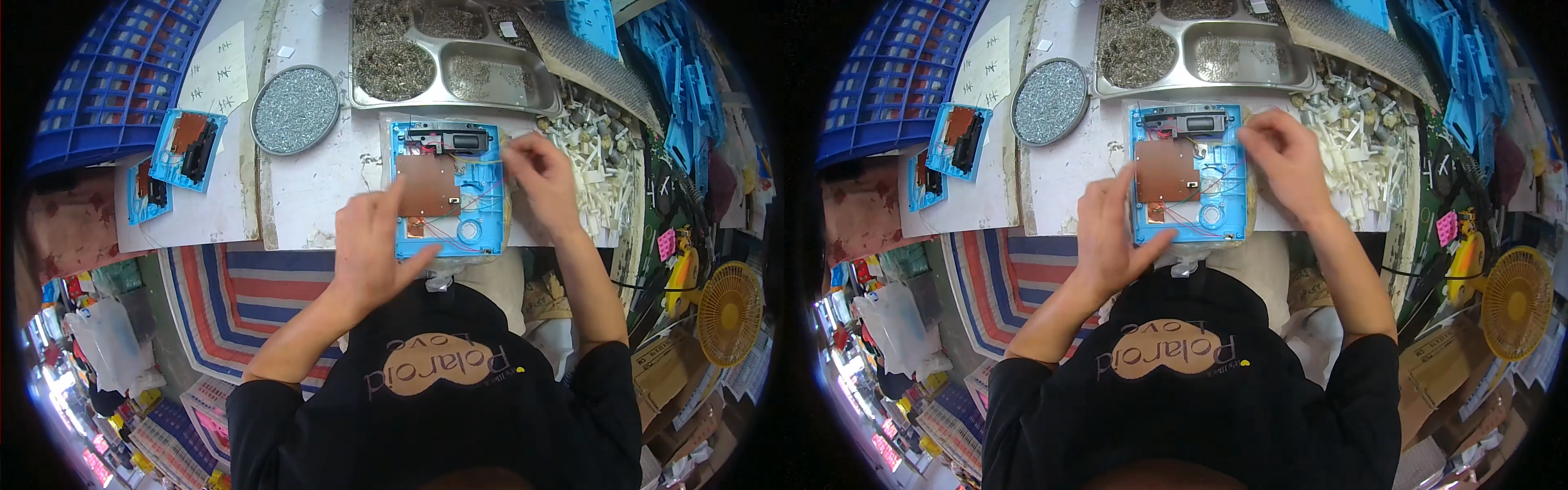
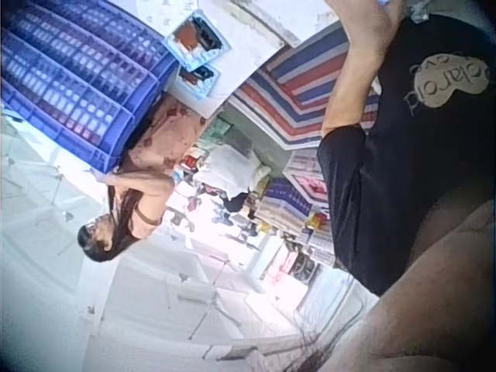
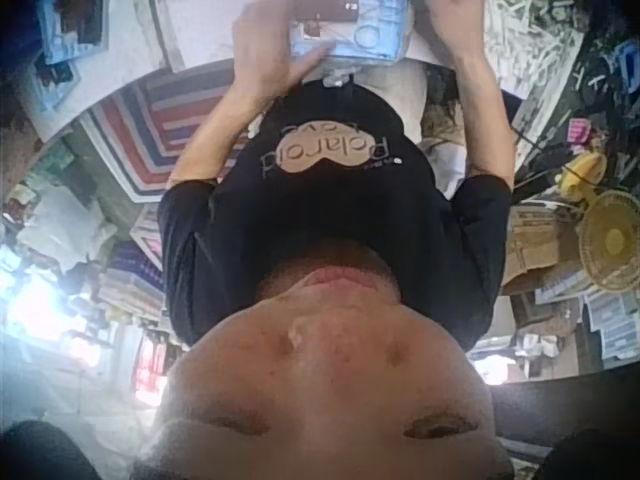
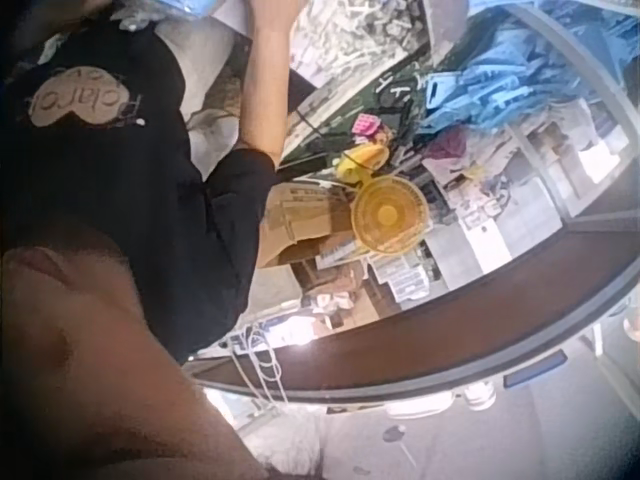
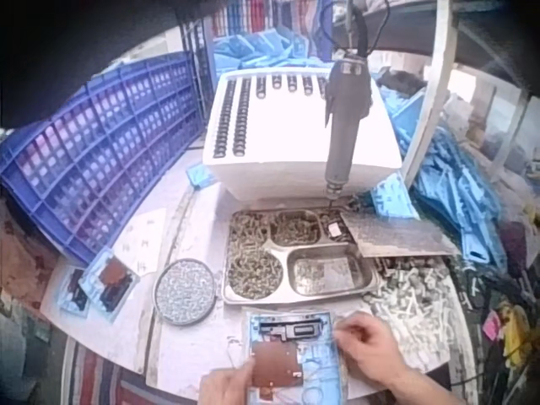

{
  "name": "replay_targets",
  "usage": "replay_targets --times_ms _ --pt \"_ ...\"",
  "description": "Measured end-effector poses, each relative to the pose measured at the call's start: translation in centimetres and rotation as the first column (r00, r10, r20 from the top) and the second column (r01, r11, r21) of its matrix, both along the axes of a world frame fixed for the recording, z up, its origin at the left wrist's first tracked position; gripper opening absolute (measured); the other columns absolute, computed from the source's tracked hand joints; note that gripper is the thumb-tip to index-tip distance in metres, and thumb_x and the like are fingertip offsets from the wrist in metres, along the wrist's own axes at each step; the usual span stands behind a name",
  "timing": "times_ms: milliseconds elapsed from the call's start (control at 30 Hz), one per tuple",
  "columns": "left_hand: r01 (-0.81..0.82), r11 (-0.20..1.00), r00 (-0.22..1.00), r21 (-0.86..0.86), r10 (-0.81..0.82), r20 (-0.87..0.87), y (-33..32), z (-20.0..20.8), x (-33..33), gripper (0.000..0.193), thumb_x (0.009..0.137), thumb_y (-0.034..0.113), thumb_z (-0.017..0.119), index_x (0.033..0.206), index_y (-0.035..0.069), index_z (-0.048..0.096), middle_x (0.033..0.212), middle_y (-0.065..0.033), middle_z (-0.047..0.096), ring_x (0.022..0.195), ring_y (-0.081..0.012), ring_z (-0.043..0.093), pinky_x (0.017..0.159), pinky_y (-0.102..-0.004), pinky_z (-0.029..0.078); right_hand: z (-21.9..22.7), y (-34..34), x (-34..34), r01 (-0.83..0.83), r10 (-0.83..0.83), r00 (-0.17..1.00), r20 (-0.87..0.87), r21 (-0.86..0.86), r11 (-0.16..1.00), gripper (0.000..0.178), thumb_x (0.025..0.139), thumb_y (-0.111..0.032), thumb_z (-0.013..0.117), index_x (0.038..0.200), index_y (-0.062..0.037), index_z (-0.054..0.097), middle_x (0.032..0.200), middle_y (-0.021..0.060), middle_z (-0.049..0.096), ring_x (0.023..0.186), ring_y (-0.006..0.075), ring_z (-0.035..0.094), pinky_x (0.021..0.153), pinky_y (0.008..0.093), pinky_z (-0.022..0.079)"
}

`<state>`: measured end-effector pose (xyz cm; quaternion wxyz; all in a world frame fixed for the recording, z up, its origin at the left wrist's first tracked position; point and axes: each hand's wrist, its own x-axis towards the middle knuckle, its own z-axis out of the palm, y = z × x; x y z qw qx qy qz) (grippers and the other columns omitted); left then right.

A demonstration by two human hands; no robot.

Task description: Soldering wires and assembling the internal components of a blue electronic device.

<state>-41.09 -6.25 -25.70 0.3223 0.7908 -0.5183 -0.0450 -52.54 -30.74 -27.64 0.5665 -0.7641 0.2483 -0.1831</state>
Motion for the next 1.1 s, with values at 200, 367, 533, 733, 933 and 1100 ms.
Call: replay_targets --times_ms 200,367,533,733,933,1100 --pt "0.463 0.886 0.886 0.016 -0.463 0.028 -1.8 0.0 -1.5 0.050 0.079 0.021 0.073 0.125 0.005 0.063 0.096 -0.0063 0.060 0.089 -0.0254 0.058 0.080 -0.0406 0.042 7.2 6.9 -6.4 -0.741 0.791 0.609 0.062 -0.314 0.594 0.017 0.079 -0.010 0.075 0.095 -0.0072 0.071 0.090 0.0096 0.068 0.078 0.0236 0.065 0.070 0.0350 0.054" --pt "0.579 0.815 0.814 -0.034 -0.574 0.092 -0.4 -1.3 -1.3 0.030 0.081 0.015 0.069 0.111 0.010 0.071 0.095 -0.0024 0.062 0.084 -0.0201 0.058 0.075 -0.0369 0.044 5.8 2.5 -5.2 -0.245 0.250 0.968 0.020 -0.128 0.961 0.035 0.082 -0.011 0.071 0.116 -0.0075 0.069 0.102 0.0098 0.065 0.089 0.0287 0.062 0.080 0.0391 0.051" --pt "0.493 0.861 0.869 -0.123 -0.480 0.123 -0.1 -1.6 -1.6 0.035 0.076 0.015 0.077 0.111 0.012 0.072 0.096 -0.0008 0.062 0.086 -0.0195 0.059 0.078 -0.0376 0.045 1.8 3.4 -1.5 -0.336 0.408 0.909 -0.090 -0.737 0.586 0.037 0.078 -0.012 0.076 0.114 -0.0120 0.069 0.101 0.0059 0.065 0.096 0.0308 0.059 0.084 0.0430 0.047" --pt "0.327 0.917 0.945 -0.229 -0.309 0.111 0.9 -1.8 -0.6 0.039 0.069 0.011 0.083 0.107 0.014 0.073 0.095 0.0011 0.062 0.085 -0.0193 0.059 0.078 -0.0368 0.045 1.1 3.2 -1.7 -0.335 0.431 0.901 -0.057 -0.723 0.604 0.038 0.074 -0.012 0.076 0.112 -0.0133 0.070 0.100 0.0025 0.065 0.099 0.0282 0.057 0.088 0.0438 0.044" --pt "0.343 0.905 0.939 -0.254 -0.324 0.115 1.6 -2.4 -0.8 0.040 0.066 0.008 0.083 0.104 0.013 0.074 0.094 0.0015 0.063 0.082 -0.0190 0.060 0.077 -0.0363 0.045 1.4 3.5 -1.2 -0.374 0.496 0.863 -0.100 -0.787 0.491 0.040 0.072 -0.010 0.079 0.111 -0.0137 0.071 0.101 0.0027 0.066 0.092 0.0266 0.058 0.087 0.0440 0.043" --pt "0.325 0.908 0.946 -0.265 -0.309 0.102 1.6 -2.6 -1.0 0.039 0.066 0.007 0.082 0.104 0.013 0.074 0.094 0.0014 0.065 0.082 -0.0187 0.060 0.077 -0.0363 0.046 1.2 3.7 -1.0 -0.366 0.475 0.875 -0.092 -0.767 0.526 0.030 0.074 -0.011 0.076 0.103 -0.0114 0.070 0.099 0.0016 0.066 0.094 0.0259 0.058 0.088 0.0436 0.043"
